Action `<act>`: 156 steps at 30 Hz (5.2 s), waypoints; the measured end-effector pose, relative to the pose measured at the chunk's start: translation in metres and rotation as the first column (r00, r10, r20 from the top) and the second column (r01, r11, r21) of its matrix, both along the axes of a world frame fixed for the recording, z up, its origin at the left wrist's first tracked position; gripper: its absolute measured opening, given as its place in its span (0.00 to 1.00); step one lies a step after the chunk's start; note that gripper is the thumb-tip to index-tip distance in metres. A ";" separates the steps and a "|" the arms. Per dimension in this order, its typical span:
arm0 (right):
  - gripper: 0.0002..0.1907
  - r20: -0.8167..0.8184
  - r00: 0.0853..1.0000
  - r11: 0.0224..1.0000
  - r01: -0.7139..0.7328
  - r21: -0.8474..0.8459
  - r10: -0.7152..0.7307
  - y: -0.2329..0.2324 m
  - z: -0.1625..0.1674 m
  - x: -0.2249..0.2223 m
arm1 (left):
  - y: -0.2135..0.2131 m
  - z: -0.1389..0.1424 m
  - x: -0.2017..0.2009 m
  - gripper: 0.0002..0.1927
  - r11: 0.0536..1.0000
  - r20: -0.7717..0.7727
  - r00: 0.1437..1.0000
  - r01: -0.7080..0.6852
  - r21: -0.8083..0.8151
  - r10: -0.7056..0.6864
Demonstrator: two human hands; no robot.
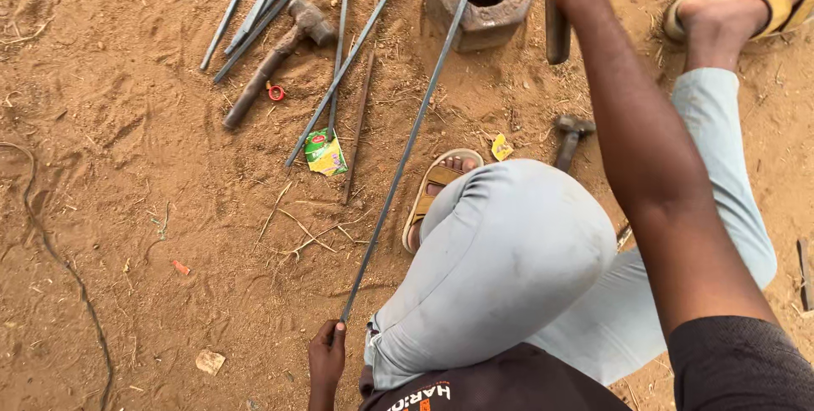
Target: The person sits on the ground and uses a hammer to repeatedly strike the tip of a metal rod placed in a hollowed-out block, likely to sharpen or shape it. They handle multiple rods one at a time, striking each several times before setting it aside.
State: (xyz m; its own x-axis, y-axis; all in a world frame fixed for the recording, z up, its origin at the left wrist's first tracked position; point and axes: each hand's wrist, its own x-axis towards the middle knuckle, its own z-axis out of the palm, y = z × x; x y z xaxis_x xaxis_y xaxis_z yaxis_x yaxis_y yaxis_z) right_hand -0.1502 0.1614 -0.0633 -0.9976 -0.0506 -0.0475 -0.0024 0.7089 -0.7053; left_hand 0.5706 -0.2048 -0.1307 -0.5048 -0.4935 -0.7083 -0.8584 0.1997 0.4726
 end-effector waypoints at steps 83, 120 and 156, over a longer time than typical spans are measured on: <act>0.08 0.581 0.784 0.913 0.375 -0.161 -0.220 0.077 -0.106 0.253 | 0.027 0.017 -0.185 0.17 0.926 -0.161 0.963 0.148 -0.348 -0.215; 0.10 0.586 0.782 0.927 0.350 -0.132 -0.212 0.075 -0.102 0.249 | 0.028 0.014 -0.182 0.17 0.934 -0.161 0.965 0.147 -0.326 -0.208; 0.13 0.566 0.790 0.916 0.375 -0.141 -0.236 0.072 -0.092 0.251 | 0.025 -0.006 -0.170 0.14 0.985 -0.333 0.929 0.125 -0.123 -0.159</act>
